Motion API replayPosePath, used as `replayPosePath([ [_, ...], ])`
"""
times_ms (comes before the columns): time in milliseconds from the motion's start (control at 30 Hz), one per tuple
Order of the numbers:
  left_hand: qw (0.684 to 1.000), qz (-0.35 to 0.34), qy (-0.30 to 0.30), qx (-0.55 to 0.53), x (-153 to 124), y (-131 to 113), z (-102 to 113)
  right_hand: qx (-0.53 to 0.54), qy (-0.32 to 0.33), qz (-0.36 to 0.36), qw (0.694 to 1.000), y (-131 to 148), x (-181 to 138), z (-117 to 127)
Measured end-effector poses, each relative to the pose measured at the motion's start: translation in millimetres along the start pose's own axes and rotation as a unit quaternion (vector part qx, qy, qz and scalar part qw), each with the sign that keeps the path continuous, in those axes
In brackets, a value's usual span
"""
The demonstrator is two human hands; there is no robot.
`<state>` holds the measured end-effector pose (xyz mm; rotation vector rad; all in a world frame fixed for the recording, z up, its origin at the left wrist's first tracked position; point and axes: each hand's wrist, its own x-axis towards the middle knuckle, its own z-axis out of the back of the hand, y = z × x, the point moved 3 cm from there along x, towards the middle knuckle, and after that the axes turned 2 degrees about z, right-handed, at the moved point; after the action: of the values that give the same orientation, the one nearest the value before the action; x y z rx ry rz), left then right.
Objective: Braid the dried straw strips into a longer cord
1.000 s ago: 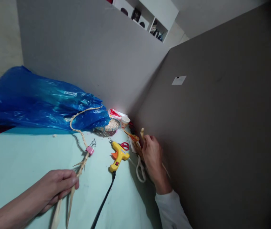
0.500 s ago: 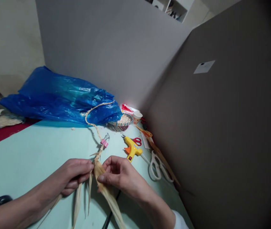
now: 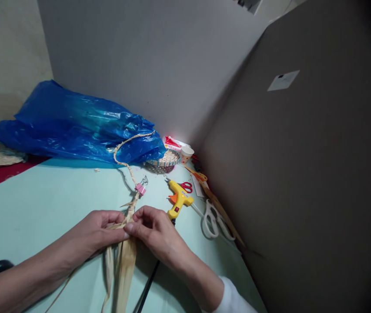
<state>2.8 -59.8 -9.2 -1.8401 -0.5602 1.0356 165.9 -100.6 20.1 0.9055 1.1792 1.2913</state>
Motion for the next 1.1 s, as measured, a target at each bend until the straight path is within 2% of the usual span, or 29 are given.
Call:
replayPosePath([
  [233,1.0,0.004,0.014,0.011,0,0,0,-0.044,-0.067,0.052,0.995,1,-4,0],
  [367,0.999,0.013,0.013,0.037,-4,-6,-2,0.011,-0.03,0.044,0.999,-3,-1,2],
  [467,0.999,0.019,0.015,0.041,-6,-9,-2,0.059,0.01,0.008,0.998,-8,1,2],
  [633,0.995,0.002,0.0,0.096,-6,-10,0,0.108,0.026,-0.012,0.994,-12,1,-1],
  [867,0.996,0.014,-0.014,0.089,-6,-11,-1,0.067,0.007,0.017,0.998,-11,-3,-1],
  [1000,0.993,0.004,-0.021,0.118,-7,-9,-2,0.049,0.022,0.036,0.998,-11,-6,-2],
  [1100,0.991,-0.01,-0.032,0.128,-9,-9,-1,0.028,0.033,0.02,0.999,-10,-7,-3],
])
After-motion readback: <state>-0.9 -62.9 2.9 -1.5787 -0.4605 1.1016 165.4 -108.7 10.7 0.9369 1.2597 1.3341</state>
